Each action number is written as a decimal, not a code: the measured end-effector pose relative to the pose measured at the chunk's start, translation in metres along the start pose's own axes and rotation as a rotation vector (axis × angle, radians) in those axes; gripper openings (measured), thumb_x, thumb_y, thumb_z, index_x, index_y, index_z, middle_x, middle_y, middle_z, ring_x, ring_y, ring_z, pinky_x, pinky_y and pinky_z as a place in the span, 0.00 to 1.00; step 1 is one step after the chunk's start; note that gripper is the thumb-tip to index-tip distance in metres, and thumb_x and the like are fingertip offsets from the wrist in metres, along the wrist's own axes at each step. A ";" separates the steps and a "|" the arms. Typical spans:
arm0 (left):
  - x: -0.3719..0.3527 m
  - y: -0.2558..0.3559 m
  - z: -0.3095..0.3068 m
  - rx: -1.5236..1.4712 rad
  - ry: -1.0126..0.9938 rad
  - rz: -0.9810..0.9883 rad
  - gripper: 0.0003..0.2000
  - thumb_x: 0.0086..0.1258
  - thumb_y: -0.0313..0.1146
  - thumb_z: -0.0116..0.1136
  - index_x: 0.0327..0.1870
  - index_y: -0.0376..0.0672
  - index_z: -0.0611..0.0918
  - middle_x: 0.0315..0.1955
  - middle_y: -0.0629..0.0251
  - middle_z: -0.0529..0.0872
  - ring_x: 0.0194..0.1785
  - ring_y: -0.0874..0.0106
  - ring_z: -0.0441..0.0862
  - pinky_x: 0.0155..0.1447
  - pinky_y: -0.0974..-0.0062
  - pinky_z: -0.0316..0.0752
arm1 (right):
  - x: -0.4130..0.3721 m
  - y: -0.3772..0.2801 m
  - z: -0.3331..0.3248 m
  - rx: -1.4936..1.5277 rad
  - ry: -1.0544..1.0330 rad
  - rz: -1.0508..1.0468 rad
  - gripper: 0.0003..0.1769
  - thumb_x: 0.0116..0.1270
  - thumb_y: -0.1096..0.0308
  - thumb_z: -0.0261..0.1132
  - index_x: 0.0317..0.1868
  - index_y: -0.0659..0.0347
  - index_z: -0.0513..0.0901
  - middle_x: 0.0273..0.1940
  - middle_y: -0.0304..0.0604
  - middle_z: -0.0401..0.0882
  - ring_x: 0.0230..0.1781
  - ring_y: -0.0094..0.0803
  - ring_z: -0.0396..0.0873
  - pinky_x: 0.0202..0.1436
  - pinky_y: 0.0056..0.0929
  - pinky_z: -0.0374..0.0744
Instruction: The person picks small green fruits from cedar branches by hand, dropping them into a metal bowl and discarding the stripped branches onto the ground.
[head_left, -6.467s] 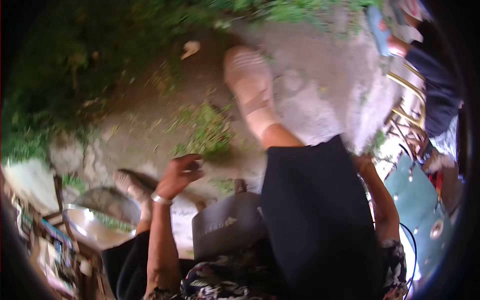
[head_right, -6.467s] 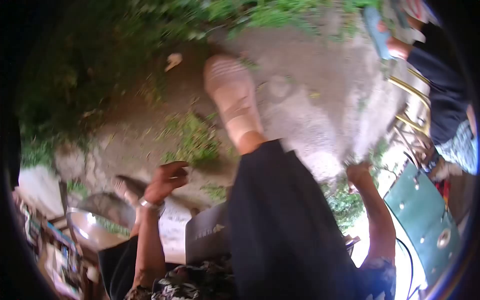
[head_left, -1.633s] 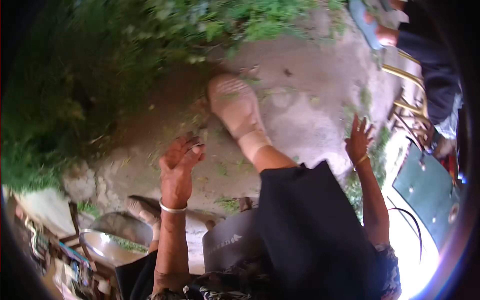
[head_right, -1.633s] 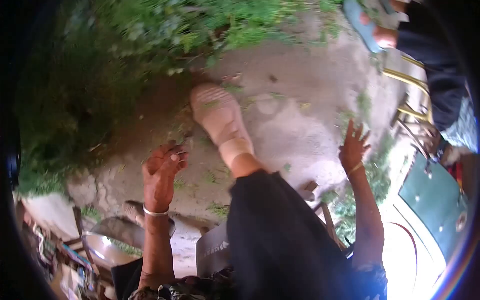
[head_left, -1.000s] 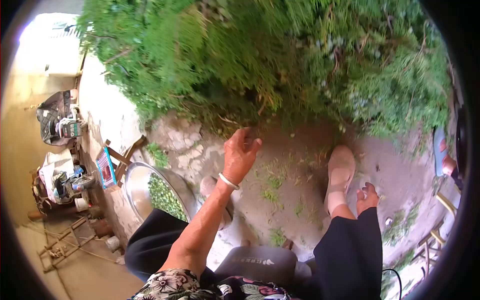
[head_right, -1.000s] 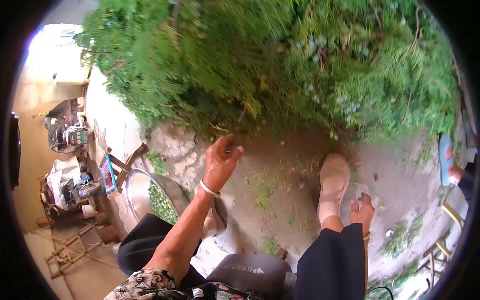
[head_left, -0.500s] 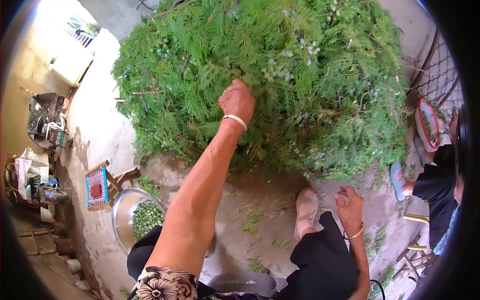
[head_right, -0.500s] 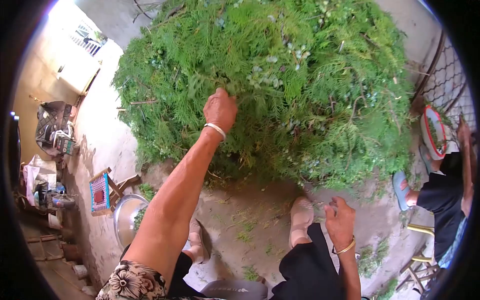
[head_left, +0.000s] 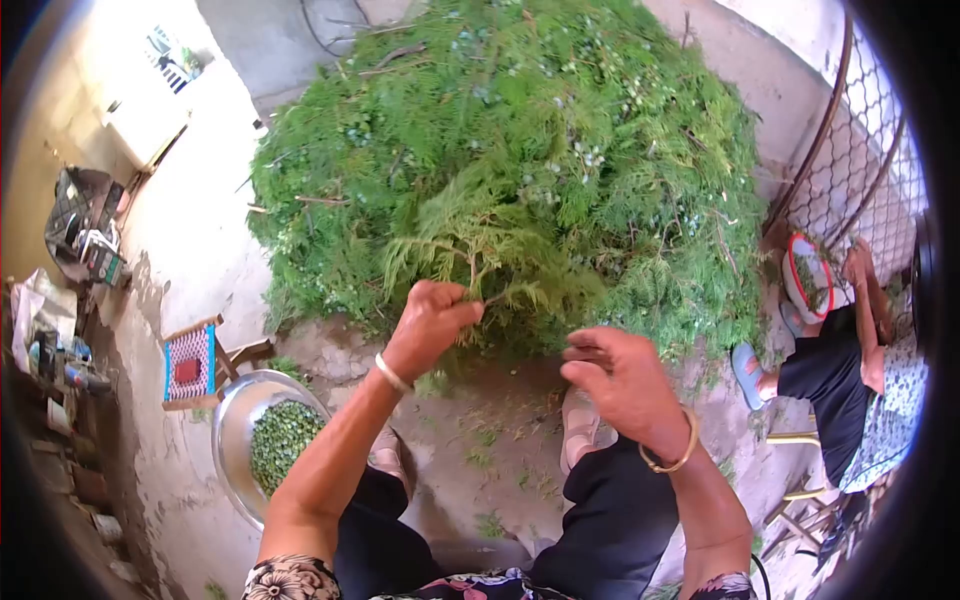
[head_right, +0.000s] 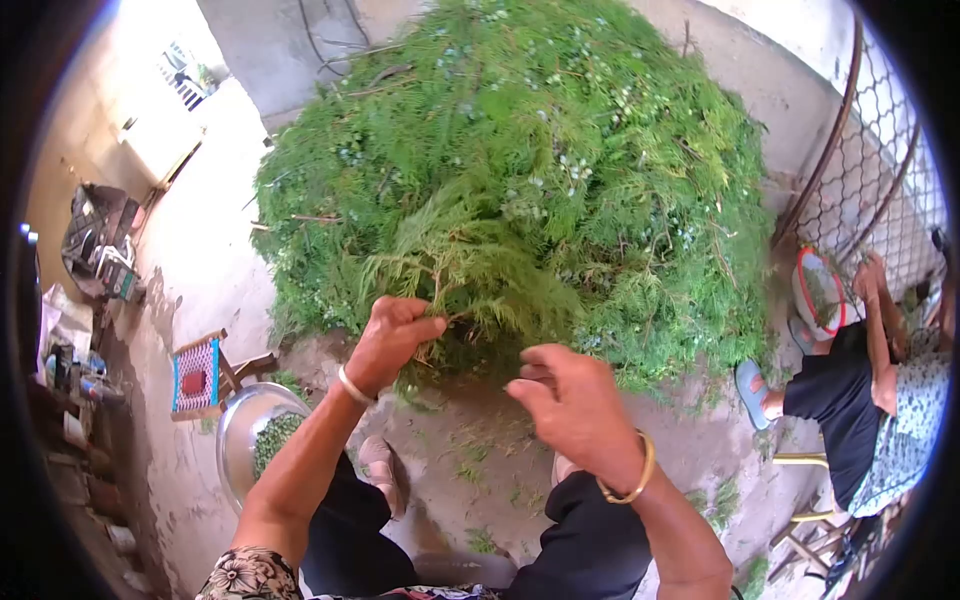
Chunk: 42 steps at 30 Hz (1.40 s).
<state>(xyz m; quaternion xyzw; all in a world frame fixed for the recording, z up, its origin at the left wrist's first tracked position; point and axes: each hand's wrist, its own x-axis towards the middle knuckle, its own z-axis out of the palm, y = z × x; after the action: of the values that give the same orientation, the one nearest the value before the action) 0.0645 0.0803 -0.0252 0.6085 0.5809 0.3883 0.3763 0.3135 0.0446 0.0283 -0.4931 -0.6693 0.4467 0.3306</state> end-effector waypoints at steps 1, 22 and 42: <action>-0.016 0.013 -0.005 -0.010 0.014 0.002 0.12 0.58 0.28 0.61 0.20 0.31 0.73 0.11 0.67 0.63 0.20 0.79 0.60 0.24 0.71 0.60 | 0.002 -0.012 0.009 -0.020 -0.048 -0.030 0.20 0.58 0.67 0.68 0.46 0.74 0.79 0.37 0.57 0.84 0.38 0.38 0.84 0.43 0.30 0.81; -0.093 -0.015 0.044 1.397 0.075 0.645 0.18 0.52 0.31 0.53 0.40 0.26 0.80 0.30 0.46 0.78 0.34 0.56 0.76 0.29 0.55 0.68 | 0.055 -0.002 0.126 0.456 0.156 0.092 0.34 0.53 0.53 0.76 0.46 0.73 0.71 0.37 0.46 0.80 0.36 0.25 0.75 0.39 0.25 0.77; -0.086 0.011 -0.003 -0.036 -0.072 0.361 0.31 0.51 0.40 0.73 0.54 0.31 0.75 0.28 0.51 0.82 0.31 0.61 0.83 0.36 0.69 0.76 | 0.062 0.000 0.100 0.820 0.162 0.315 0.06 0.69 0.70 0.58 0.37 0.64 0.76 0.35 0.48 0.83 0.27 0.29 0.80 0.25 0.24 0.75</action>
<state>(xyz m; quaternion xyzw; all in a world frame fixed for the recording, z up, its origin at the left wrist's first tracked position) 0.0643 -0.0057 -0.0170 0.7094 0.4413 0.4380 0.3318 0.2068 0.0763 -0.0094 -0.4505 -0.3255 0.6802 0.4780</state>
